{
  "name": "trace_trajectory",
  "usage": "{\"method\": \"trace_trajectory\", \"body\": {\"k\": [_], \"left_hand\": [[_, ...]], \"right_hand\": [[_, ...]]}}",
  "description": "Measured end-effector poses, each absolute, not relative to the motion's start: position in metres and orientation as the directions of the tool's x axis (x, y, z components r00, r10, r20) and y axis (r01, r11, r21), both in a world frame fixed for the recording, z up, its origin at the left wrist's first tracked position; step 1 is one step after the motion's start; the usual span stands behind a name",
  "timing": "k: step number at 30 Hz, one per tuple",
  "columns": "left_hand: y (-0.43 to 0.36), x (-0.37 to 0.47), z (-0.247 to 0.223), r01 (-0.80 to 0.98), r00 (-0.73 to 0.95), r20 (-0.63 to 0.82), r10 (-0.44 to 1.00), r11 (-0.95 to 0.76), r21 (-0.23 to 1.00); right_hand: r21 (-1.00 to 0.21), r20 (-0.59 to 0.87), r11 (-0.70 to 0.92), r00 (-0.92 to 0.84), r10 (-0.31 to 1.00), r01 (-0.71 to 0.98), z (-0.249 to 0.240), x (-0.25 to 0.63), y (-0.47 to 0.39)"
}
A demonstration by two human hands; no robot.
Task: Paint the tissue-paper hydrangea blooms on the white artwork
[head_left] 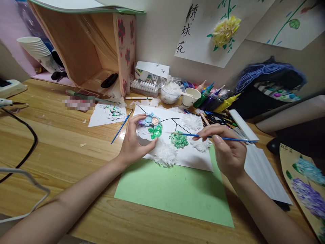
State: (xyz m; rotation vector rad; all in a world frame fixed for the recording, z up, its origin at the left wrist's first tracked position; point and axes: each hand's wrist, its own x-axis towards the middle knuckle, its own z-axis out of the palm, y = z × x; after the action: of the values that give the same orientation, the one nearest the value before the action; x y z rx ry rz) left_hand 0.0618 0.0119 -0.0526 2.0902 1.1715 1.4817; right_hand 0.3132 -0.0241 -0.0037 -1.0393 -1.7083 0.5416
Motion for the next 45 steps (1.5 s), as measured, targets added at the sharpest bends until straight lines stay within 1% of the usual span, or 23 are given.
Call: {"method": "trace_trajectory", "body": {"k": [4,7,10,21,39,41,45], "left_hand": [[0.0149,0.0607,-0.0545,0.448,0.029,0.617,0.786,-0.562,0.695],[0.0155,0.0610,-0.0549,0.451,0.033,0.618,0.785,-0.564,0.692],[0.0150,0.0616,-0.0545,0.450,0.045,0.619,0.784,-0.569,0.688],[0.0151,0.0617,-0.0544,0.443,0.053,0.621,0.782,-0.575,0.688],[0.0147,0.0616,-0.0544,0.440,0.063,0.620,0.782,-0.579,0.686],[0.0144,0.0616,-0.0543,0.429,0.068,0.619,0.782,-0.583,0.690],[0.0128,0.0619,-0.0540,0.417,0.103,0.623,0.775,-0.603,0.680]], "right_hand": [[-0.713,0.517,0.558,-0.221,0.827,0.424,-0.0041,0.3120,-0.0245],[-0.676,0.485,0.572,-0.304,0.820,0.464,-0.0044,0.3095,-0.0250],[-0.653,0.473,0.584,-0.342,0.812,0.482,-0.0038,0.3081,-0.0256],[-0.663,0.481,0.593,-0.346,0.805,0.457,-0.0015,0.3106,-0.0274],[-0.627,0.486,0.623,-0.390,0.782,0.468,0.0020,0.3140,-0.0244],[-0.636,0.507,0.620,-0.356,0.785,0.460,0.0020,0.3145,-0.0240],[-0.676,0.566,0.602,-0.224,0.793,0.425,0.0020,0.3146,-0.0242]]}}
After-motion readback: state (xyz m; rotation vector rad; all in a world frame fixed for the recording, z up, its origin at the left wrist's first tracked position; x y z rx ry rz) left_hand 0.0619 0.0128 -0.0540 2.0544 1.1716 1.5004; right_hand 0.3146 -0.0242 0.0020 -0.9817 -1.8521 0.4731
